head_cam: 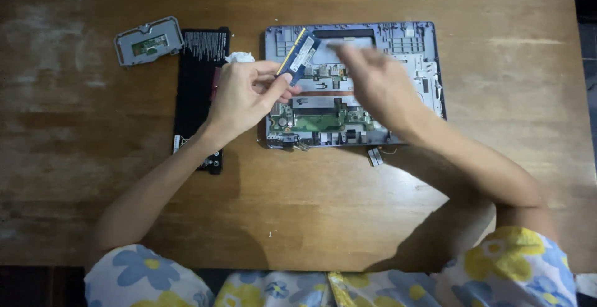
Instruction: The person is performing maintenance on a laptop, which involves unscrewing the motherboard, handling the RAM module, and repositioning internal components on a workbench.
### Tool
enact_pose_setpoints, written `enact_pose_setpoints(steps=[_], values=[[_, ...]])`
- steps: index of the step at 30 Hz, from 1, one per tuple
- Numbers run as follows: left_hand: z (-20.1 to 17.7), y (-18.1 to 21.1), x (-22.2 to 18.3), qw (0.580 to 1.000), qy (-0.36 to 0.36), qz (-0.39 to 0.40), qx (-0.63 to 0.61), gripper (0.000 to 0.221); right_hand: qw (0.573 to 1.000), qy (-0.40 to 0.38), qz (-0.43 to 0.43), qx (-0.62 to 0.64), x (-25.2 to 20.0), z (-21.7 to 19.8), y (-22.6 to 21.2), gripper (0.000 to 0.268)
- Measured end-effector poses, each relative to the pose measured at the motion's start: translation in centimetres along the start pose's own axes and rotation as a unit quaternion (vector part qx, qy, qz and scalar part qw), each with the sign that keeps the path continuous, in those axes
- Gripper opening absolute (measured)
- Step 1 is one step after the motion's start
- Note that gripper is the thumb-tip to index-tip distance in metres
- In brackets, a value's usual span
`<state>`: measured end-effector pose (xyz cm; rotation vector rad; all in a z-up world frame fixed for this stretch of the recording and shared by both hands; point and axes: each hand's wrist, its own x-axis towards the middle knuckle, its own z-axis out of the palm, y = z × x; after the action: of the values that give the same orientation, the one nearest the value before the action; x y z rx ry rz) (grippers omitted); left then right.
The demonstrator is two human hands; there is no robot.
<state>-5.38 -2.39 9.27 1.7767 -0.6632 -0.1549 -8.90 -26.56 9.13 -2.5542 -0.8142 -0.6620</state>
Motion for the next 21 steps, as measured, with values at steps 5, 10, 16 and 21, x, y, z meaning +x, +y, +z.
enact_pose_setpoints(steps=[5,10,16,21], values=[[0.0,-0.5,0.1,1.0,0.008,-0.005,-0.007,0.015,1.0,-0.014,-0.009,0.01,-1.2,0.9,0.1,0.024],[0.2,-1.1,0.1,1.0,0.012,-0.009,-0.021,0.015,0.999,-0.008,-0.023,-0.04,-1.3,1.0,0.4,0.029],[0.1,-1.1,0.2,1.0,-0.001,-0.002,-0.017,0.017,0.995,0.01,-0.04,-0.094,-1.8,1.3,1.5,0.031],[0.2,-2.1,0.4,0.997,-0.011,-0.024,-0.068,0.019,0.997,-0.022,-0.017,-0.072,-2.3,1.4,1.5,0.031]])
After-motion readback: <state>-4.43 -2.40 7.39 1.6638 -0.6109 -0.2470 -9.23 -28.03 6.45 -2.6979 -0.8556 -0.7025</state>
